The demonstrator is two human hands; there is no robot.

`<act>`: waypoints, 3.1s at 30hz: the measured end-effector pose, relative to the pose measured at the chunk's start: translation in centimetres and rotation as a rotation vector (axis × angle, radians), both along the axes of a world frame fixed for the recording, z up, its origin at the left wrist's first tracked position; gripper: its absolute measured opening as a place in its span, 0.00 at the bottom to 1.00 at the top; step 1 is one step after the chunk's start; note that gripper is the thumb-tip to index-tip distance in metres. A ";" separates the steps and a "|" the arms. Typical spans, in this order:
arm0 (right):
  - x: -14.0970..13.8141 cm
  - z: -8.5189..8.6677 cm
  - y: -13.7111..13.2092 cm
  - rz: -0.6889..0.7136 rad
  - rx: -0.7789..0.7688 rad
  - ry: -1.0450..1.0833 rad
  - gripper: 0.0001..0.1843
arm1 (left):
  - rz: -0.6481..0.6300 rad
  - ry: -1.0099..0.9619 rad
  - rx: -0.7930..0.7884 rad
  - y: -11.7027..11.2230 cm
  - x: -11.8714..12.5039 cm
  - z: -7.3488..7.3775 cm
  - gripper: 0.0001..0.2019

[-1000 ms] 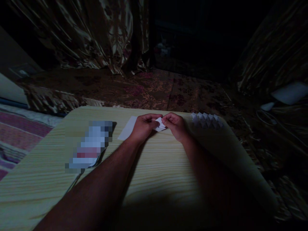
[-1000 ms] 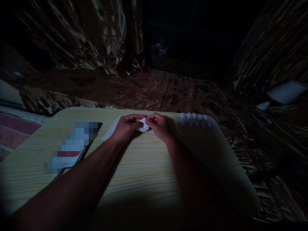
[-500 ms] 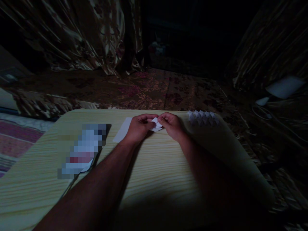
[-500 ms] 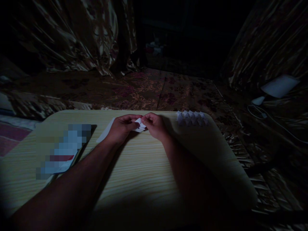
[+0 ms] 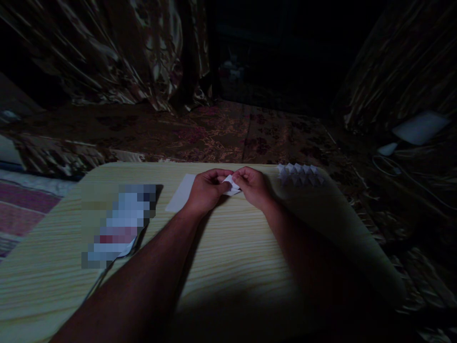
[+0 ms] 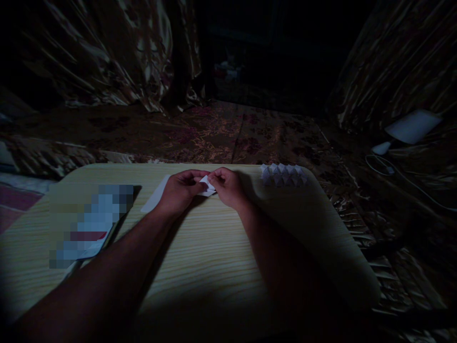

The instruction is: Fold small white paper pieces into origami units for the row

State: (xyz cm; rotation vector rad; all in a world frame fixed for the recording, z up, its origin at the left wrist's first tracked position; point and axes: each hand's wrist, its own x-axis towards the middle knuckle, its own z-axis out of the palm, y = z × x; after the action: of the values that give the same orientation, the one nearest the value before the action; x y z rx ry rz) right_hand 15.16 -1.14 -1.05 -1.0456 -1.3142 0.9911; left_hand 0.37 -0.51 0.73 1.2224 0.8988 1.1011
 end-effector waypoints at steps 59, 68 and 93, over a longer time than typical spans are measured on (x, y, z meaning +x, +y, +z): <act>-0.9 0.0 -0.5 -0.109 0.074 -0.062 0.09 | 0.179 0.028 0.035 0.0 0.2 -0.2 0.11; -1.1 0.0 -0.8 -0.211 0.121 -0.221 0.11 | 0.181 0.015 0.031 0.2 0.0 -0.6 0.12; -1.4 0.5 -1.4 -0.234 0.140 -0.268 0.12 | 0.171 0.017 0.024 0.2 0.0 -0.5 0.12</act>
State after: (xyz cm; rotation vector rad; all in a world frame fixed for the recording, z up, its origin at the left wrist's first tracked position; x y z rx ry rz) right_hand 13.72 -2.53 -0.55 -1.2217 -1.4161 0.5892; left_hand 0.33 -0.36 0.21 1.1930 1.0202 1.2414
